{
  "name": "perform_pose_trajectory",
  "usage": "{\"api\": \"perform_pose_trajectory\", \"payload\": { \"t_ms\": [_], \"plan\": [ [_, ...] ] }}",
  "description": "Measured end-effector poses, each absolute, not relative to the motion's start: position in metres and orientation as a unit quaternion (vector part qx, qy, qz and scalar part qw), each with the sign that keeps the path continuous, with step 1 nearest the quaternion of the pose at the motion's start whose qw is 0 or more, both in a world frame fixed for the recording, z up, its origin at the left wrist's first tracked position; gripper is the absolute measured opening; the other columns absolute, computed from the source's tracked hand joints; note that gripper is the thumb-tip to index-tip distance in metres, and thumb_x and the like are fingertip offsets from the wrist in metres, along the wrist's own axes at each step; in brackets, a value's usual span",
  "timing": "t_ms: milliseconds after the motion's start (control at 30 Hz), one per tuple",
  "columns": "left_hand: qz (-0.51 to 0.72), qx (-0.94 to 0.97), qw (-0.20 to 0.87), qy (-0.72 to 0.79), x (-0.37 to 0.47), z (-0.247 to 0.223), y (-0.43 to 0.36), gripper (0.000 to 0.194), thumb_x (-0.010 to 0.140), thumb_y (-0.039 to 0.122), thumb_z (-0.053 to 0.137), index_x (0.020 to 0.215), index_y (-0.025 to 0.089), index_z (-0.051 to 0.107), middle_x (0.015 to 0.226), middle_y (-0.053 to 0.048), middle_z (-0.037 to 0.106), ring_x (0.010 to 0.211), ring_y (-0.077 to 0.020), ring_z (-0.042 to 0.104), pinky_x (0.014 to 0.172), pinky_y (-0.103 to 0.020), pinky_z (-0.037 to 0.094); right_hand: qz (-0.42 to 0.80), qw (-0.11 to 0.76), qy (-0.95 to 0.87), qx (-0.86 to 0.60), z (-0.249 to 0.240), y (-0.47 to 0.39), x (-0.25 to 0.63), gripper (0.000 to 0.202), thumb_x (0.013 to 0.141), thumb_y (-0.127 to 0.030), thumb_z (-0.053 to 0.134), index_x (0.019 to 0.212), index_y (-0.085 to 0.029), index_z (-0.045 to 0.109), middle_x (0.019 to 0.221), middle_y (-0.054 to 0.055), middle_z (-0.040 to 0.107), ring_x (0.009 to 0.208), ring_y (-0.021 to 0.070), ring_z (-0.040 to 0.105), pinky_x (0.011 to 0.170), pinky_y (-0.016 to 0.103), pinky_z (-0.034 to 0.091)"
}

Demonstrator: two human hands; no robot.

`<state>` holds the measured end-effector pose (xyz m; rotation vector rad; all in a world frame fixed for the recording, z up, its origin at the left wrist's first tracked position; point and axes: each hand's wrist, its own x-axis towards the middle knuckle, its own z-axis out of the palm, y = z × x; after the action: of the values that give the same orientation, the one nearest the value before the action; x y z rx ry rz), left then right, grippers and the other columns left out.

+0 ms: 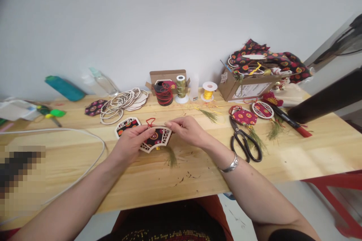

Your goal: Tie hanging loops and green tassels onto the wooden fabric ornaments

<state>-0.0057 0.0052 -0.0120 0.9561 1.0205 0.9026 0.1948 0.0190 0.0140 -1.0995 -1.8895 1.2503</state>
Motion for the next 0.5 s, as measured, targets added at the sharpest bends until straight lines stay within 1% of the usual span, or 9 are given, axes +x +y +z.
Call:
{"api": "perform_pose_trajectory", "payload": {
  "t_ms": [33, 100, 200, 267, 367, 500],
  "plan": [
    [0.409, 0.399, 0.686, 0.451, -0.006, -0.012, 0.006, 0.024, 0.072, 0.032, 0.071, 0.090, 0.015, 0.071, 0.075, -0.004, 0.073, 0.064, -0.0146, 0.065, 0.063, -0.025, 0.052, 0.481, 0.314, -0.701, -0.422, 0.014, 0.020, 0.196, 0.038, 0.090, -0.039, 0.044, 0.084, -0.012, 0.070, 0.070, 0.003, 0.063, 0.062, 0.0111, 0.051, 0.058, 0.024, 0.038],
    [0.422, 0.355, 0.703, 0.449, -0.005, -0.011, 0.008, 0.023, 0.070, 0.029, 0.072, 0.087, 0.014, 0.072, 0.074, -0.005, 0.073, 0.064, -0.0149, 0.066, 0.063, -0.024, 0.053, 0.519, 0.328, -0.665, -0.426, 0.012, 0.022, 0.197, 0.036, 0.088, -0.038, 0.046, 0.083, -0.012, 0.070, 0.069, 0.003, 0.063, 0.061, 0.0100, 0.050, 0.058, 0.024, 0.039],
    [0.440, 0.316, 0.711, 0.448, -0.005, -0.009, 0.011, 0.022, 0.068, 0.025, 0.074, 0.085, 0.012, 0.072, 0.075, -0.008, 0.074, 0.065, -0.0156, 0.067, 0.064, -0.024, 0.054, 0.605, 0.333, -0.600, -0.403, 0.006, 0.025, 0.198, 0.025, 0.080, -0.035, 0.059, 0.083, -0.014, 0.070, 0.073, 0.004, 0.066, 0.061, 0.0088, 0.051, 0.057, 0.022, 0.039],
    [0.449, 0.304, 0.714, 0.443, -0.005, -0.009, 0.013, 0.021, 0.067, 0.023, 0.074, 0.083, 0.010, 0.071, 0.076, -0.009, 0.074, 0.064, -0.0164, 0.068, 0.062, -0.025, 0.054, 0.643, 0.339, -0.568, -0.386, 0.002, 0.026, 0.196, 0.021, 0.074, -0.033, 0.065, 0.078, -0.014, 0.070, 0.070, 0.003, 0.066, 0.058, 0.0077, 0.051, 0.054, 0.021, 0.037],
    [0.454, 0.295, 0.717, 0.438, -0.005, -0.009, 0.014, 0.020, 0.067, 0.022, 0.074, 0.082, 0.010, 0.071, 0.077, -0.010, 0.074, 0.065, -0.0182, 0.068, 0.060, -0.026, 0.054, 0.663, 0.346, -0.548, -0.374, 0.000, 0.025, 0.194, 0.019, 0.070, -0.032, 0.069, 0.072, -0.013, 0.071, 0.065, 0.002, 0.066, 0.055, 0.0069, 0.051, 0.053, 0.021, 0.036],
    [0.454, 0.287, 0.720, 0.439, -0.004, -0.009, 0.013, 0.019, 0.068, 0.020, 0.073, 0.083, 0.009, 0.071, 0.077, -0.010, 0.074, 0.065, -0.0184, 0.069, 0.060, -0.026, 0.055, 0.665, 0.351, -0.542, -0.376, 0.001, 0.024, 0.193, 0.018, 0.069, -0.031, 0.071, 0.073, -0.014, 0.072, 0.066, 0.003, 0.068, 0.057, 0.0075, 0.053, 0.055, 0.022, 0.038]
  ]
}}
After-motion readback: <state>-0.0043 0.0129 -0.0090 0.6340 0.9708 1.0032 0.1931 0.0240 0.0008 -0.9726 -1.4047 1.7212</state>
